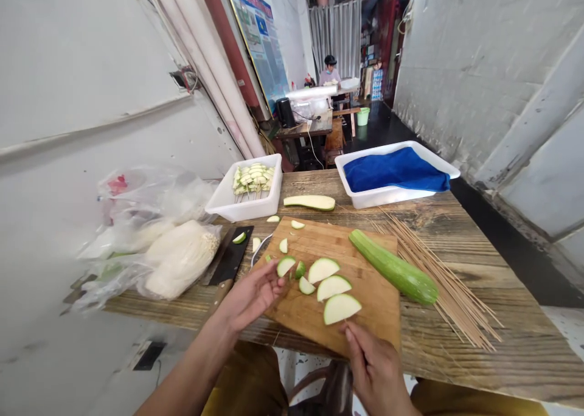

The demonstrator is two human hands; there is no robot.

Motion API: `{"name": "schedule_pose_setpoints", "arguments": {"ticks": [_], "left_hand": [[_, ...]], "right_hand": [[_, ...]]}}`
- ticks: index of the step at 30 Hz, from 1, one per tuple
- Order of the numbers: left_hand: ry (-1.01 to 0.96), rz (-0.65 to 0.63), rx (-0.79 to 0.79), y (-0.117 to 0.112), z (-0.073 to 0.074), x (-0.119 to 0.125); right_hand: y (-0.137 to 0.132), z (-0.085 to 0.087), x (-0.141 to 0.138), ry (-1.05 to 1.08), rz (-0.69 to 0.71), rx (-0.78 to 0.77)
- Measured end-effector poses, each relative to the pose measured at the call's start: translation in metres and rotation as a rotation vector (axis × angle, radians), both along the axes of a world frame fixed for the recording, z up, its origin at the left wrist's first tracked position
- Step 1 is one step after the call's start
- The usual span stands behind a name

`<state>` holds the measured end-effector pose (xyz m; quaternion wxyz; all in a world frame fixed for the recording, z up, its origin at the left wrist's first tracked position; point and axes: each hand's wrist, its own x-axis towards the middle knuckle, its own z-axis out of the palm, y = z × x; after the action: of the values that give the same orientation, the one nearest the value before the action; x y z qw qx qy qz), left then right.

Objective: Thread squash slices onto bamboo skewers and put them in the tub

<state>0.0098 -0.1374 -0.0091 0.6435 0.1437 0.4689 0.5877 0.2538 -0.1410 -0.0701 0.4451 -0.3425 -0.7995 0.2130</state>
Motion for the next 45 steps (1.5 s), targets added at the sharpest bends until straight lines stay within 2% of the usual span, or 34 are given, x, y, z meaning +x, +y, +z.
{"name": "schedule_pose_setpoints", "arguments": {"ticks": [4,10,18,26,33,45], "left_hand": [[0.068,-0.019,0.098,0.009,0.003,0.007],[0.046,0.016,0.010,0.013,0.007,0.012],[0.007,0.065,0.032,0.017,0.010,0.013],[-0.009,0.052,0.035,0.018,0.009,0.013],[-0.016,0.046,0.037,0.019,0.010,0.015],[0.055,0.037,0.058,0.019,0.014,0.017]], "right_hand": [[-0.007,-0.001,-0.006,0.004,0.138,0.025],[-0.009,-0.001,-0.007,0.005,0.241,-0.027],[-0.011,-0.009,-0.009,0.026,0.267,-0.059],[-0.010,0.003,-0.011,0.068,0.216,-0.110],[-0.012,0.004,-0.012,0.082,0.193,-0.156],[-0.008,0.010,-0.008,0.027,0.243,-0.108]]}}
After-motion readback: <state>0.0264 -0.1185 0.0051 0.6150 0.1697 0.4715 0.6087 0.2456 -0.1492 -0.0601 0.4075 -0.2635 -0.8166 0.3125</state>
